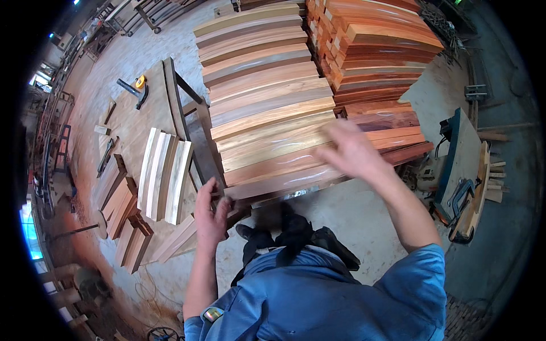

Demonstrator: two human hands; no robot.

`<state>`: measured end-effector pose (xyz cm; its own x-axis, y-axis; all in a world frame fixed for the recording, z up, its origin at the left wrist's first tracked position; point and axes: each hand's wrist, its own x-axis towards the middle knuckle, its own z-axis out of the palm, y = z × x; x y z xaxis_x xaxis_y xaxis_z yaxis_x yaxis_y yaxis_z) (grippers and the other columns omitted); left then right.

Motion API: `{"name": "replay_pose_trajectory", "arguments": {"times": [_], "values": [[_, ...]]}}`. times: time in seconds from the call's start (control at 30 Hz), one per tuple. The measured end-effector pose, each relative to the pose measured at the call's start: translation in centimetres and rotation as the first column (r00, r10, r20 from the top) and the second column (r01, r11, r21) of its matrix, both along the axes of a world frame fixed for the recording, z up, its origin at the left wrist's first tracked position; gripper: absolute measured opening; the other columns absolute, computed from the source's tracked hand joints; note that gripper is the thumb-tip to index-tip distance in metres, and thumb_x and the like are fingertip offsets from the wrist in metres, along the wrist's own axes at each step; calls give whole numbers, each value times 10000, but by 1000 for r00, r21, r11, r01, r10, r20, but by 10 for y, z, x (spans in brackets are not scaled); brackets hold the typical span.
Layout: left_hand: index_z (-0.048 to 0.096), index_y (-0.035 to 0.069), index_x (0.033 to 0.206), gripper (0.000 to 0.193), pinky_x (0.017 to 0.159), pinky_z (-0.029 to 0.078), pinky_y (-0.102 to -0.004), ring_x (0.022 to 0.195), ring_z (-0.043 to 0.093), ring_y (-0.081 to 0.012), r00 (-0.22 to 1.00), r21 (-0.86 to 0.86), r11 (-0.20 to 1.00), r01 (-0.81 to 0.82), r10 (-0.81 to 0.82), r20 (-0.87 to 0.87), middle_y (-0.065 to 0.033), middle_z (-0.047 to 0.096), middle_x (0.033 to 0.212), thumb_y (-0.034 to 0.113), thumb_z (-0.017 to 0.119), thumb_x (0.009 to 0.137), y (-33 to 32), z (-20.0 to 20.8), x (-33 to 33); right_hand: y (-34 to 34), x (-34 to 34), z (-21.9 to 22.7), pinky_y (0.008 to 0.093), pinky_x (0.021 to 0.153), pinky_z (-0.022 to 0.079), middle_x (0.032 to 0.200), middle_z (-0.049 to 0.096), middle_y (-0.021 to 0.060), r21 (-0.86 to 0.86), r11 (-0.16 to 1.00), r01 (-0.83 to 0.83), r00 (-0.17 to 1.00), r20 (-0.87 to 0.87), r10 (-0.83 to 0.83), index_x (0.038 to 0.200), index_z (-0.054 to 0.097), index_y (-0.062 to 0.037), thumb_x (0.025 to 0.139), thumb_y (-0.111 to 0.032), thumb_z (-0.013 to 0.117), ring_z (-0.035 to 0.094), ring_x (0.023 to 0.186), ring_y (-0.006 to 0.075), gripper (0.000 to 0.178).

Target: The person repeatedly picks up individual wooden planks from a workbench and stacks them onto a growing pile. The person handles the wood by hand, moving pieces from a scattered arrangement to a neat stack.

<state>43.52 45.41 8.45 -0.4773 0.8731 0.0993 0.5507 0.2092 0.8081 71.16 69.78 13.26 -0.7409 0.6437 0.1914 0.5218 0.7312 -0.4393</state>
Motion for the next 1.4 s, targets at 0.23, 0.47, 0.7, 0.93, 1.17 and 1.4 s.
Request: {"name": "replay_pose_trajectory", "arguments": {"times": [0.23,0.47,0.7,0.93,1.17,1.4], "values": [[499,-60,1418,514,885,505,-313,1018,626,-169,828,-176,966,-189,253,501,-131,668,1200,213,602,995,52,-33,-42,82,40,-50,375,1012,457,1245,649,227,-660,679,321,943,152,-297,1270,593,78,955,-377,621,609,1169,283,554],[555,-38,1387,477,961,470,-300,1092,610,-157,751,-154,984,-95,172,638,-93,680,1192,246,599,1006,89,-58,-53,92,18,-75,346,1064,428,1341,607,239,-772,592,231,938,16,-345,1356,521,117,967,-310,600,576,1250,281,583],[613,-47,1325,407,968,456,-279,1066,612,-132,764,-113,980,-165,199,614,-99,691,1182,212,595,1012,89,-40,-48,86,13,-46,347,1081,416,1379,584,236,-709,646,281,927,27,-374,1360,519,112,968,-290,598,566,1276,282,567],[692,-14,1011,245,636,461,-251,710,529,-48,854,-168,959,-227,279,439,3,648,797,227,653,985,84,-26,-32,75,34,-48,364,1046,432,1298,624,230,-542,796,269,938,-39,-343,1300,564,101,968,-275,596,590,1216,294,502],[676,22,1198,300,804,524,-338,827,651,-203,953,-174,963,-206,238,188,-113,680,898,154,627,933,89,-43,-33,78,30,-54,372,1043,440,1316,611,249,-580,759,296,931,-3,-366,1319,557,94,972,-289,598,593,1218,310,519],[635,72,1270,367,832,534,-514,922,675,-434,992,-274,953,-128,126,-25,-244,703,960,194,577,928,86,-8,-33,81,26,-57,355,1024,454,1270,651,228,-543,772,330,940,114,-322,1347,552,71,979,-295,588,611,1191,279,520]]}}
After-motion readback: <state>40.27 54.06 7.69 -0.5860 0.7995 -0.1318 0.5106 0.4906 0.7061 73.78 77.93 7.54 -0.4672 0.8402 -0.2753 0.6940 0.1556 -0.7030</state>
